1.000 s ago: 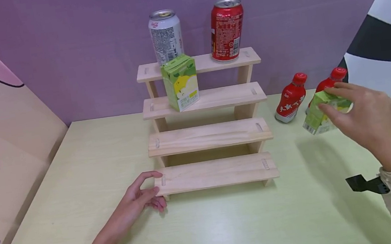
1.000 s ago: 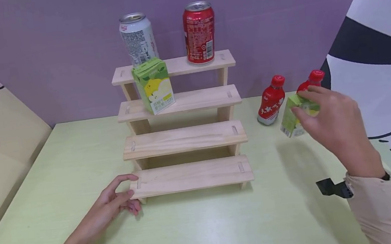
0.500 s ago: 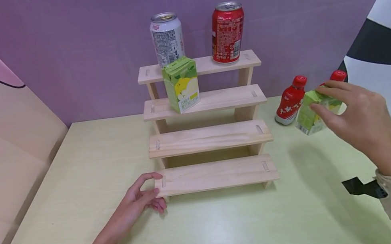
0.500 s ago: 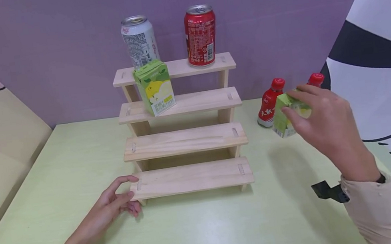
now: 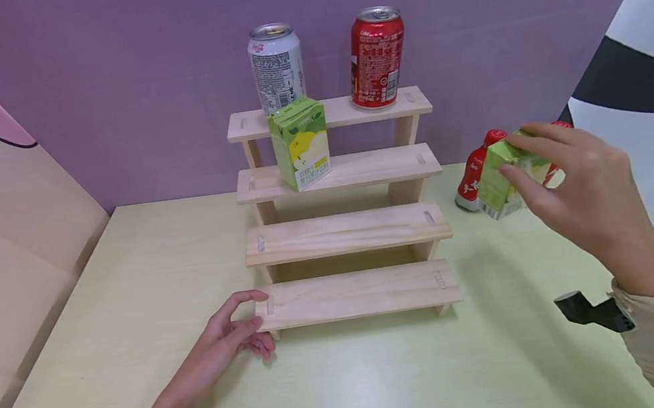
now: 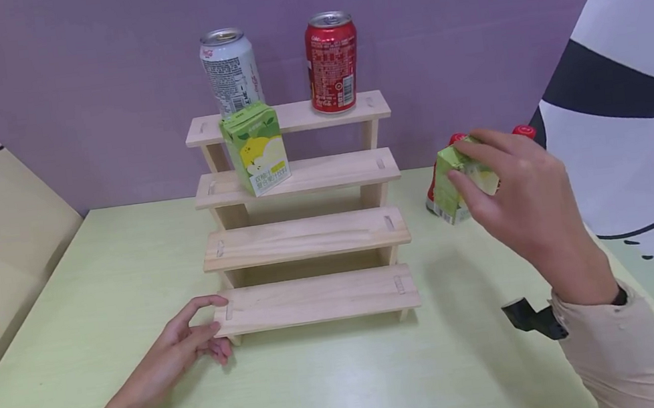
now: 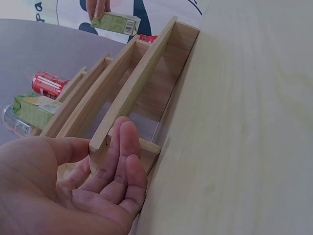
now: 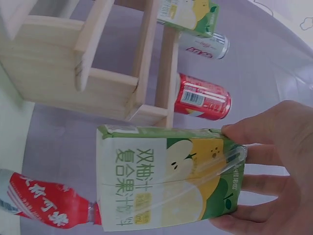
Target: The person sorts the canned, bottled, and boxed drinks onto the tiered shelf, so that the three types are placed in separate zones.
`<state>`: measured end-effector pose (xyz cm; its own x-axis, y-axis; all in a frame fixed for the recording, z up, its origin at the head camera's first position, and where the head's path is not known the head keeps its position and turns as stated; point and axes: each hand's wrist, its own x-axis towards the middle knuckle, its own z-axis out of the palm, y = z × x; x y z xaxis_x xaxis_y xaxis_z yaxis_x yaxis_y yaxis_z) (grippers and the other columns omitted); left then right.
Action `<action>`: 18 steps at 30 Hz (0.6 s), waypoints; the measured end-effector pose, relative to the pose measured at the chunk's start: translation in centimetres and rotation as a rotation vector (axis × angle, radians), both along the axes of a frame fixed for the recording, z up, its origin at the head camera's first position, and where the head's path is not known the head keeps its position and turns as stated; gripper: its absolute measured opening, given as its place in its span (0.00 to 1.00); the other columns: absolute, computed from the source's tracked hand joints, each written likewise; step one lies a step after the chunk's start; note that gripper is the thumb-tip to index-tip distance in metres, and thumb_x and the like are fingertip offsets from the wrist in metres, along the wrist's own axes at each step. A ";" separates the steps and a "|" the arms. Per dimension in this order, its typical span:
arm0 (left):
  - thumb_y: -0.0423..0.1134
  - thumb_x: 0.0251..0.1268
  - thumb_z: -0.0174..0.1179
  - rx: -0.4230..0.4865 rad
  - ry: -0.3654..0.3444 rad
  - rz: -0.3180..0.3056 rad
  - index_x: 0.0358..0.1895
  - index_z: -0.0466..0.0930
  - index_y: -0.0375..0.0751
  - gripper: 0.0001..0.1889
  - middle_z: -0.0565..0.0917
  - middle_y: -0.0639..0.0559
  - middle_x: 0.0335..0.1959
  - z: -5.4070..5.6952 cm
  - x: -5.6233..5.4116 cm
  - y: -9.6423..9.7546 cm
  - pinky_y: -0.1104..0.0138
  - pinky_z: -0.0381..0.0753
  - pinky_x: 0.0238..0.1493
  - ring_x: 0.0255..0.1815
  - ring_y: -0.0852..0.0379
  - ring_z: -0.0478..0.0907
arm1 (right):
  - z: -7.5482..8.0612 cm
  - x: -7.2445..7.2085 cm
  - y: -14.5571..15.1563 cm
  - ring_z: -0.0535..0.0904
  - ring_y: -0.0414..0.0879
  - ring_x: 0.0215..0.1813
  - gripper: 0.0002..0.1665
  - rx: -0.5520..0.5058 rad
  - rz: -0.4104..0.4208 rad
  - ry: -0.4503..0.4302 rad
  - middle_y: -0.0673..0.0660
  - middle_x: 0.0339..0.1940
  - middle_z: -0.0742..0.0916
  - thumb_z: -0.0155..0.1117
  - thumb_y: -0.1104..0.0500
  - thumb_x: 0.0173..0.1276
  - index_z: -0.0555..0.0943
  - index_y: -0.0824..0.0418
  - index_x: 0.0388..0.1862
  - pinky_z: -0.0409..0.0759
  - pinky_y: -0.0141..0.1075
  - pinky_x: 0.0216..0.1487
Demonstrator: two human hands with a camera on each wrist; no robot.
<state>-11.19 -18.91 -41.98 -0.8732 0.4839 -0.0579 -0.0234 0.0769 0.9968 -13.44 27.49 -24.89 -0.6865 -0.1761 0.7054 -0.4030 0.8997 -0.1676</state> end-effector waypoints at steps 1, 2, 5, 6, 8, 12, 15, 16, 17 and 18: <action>0.42 0.79 0.50 0.001 0.000 0.001 0.69 0.62 0.45 0.20 0.85 0.33 0.33 0.0 0.0 0.0 0.56 0.85 0.45 0.35 0.42 0.83 | 0.2 0.0 -0.2 0.80 0.65 0.55 0.23 -0.002 0.008 0.012 0.66 0.56 0.84 0.73 0.62 0.61 0.84 0.66 0.55 0.79 0.59 0.49; 0.42 0.79 0.50 0.003 0.001 0.001 0.69 0.62 0.45 0.20 0.85 0.33 0.33 0.0 0.0 0.0 0.56 0.85 0.45 0.35 0.42 0.83 | 0.4 0.0 -0.3 0.80 0.65 0.56 0.22 -0.004 0.016 0.023 0.66 0.57 0.84 0.73 0.62 0.61 0.84 0.66 0.55 0.79 0.61 0.51; 0.42 0.79 0.50 0.002 -0.002 0.002 0.69 0.62 0.45 0.20 0.85 0.33 0.33 0.0 0.0 0.0 0.57 0.85 0.45 0.35 0.42 0.83 | 1.0 0.0 -0.9 0.80 0.64 0.57 0.22 -0.018 0.030 0.046 0.66 0.57 0.84 0.73 0.61 0.62 0.84 0.66 0.55 0.79 0.59 0.56; 0.42 0.79 0.50 0.002 -0.002 0.002 0.69 0.62 0.45 0.20 0.85 0.33 0.33 0.0 0.0 0.0 0.57 0.85 0.45 0.35 0.42 0.83 | 1.1 -0.1 -1.1 0.80 0.64 0.58 0.22 -0.023 0.036 0.055 0.65 0.57 0.84 0.72 0.60 0.63 0.84 0.66 0.55 0.79 0.55 0.59; 0.42 0.79 0.50 0.002 -0.002 0.003 0.69 0.62 0.45 0.20 0.85 0.33 0.33 0.0 0.0 0.0 0.57 0.85 0.45 0.35 0.42 0.83 | 1.4 -0.1 -1.4 0.80 0.62 0.59 0.21 -0.032 0.046 0.074 0.64 0.57 0.85 0.72 0.59 0.63 0.85 0.65 0.55 0.78 0.47 0.62; 0.42 0.80 0.50 0.002 0.002 0.001 0.69 0.62 0.45 0.20 0.85 0.33 0.33 0.0 -0.1 0.0 0.56 0.84 0.45 0.35 0.41 0.83 | 1.8 -0.5 -2.2 0.81 0.60 0.58 0.21 -0.069 0.074 0.123 0.63 0.56 0.85 0.71 0.58 0.64 0.85 0.64 0.54 0.73 0.33 0.62; 0.42 0.80 0.50 -0.001 0.005 0.001 0.69 0.62 0.45 0.20 0.85 0.33 0.33 0.0 -0.1 0.0 0.56 0.84 0.46 0.35 0.41 0.83 | 2.0 -0.8 -3.0 0.80 0.60 0.59 0.20 -0.094 0.094 0.143 0.63 0.56 0.86 0.70 0.58 0.64 0.85 0.64 0.54 0.73 0.33 0.63; 0.42 0.80 0.50 -0.001 0.005 0.001 0.69 0.62 0.45 0.20 0.85 0.33 0.33 0.0 0.0 0.0 0.56 0.84 0.46 0.35 0.41 0.83 | 2.0 -1.0 -3.2 0.80 0.60 0.59 0.20 -0.099 0.101 0.148 0.63 0.56 0.86 0.70 0.58 0.64 0.85 0.64 0.54 0.73 0.34 0.63; 0.42 0.80 0.50 -0.002 0.004 0.002 0.69 0.62 0.45 0.20 0.85 0.33 0.33 0.0 0.0 0.0 0.56 0.84 0.46 0.35 0.41 0.83 | 2.1 -1.1 -3.5 0.80 0.60 0.59 0.20 -0.103 0.109 0.152 0.63 0.56 0.86 0.70 0.59 0.64 0.85 0.65 0.54 0.74 0.35 0.63; 0.42 0.80 0.50 -0.002 0.002 0.004 0.69 0.62 0.45 0.20 0.85 0.33 0.33 0.0 0.0 0.0 0.56 0.84 0.46 0.36 0.41 0.83 | 2.2 -1.2 -3.8 0.80 0.60 0.59 0.20 -0.106 0.115 0.155 0.63 0.56 0.86 0.70 0.59 0.64 0.85 0.65 0.53 0.74 0.36 0.64</action>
<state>-11.21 -18.94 -41.95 -0.8751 0.4806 -0.0573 -0.0221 0.0787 0.9967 -14.66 23.73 -22.71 -0.5477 -0.1662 0.8200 -0.5307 0.8267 -0.1869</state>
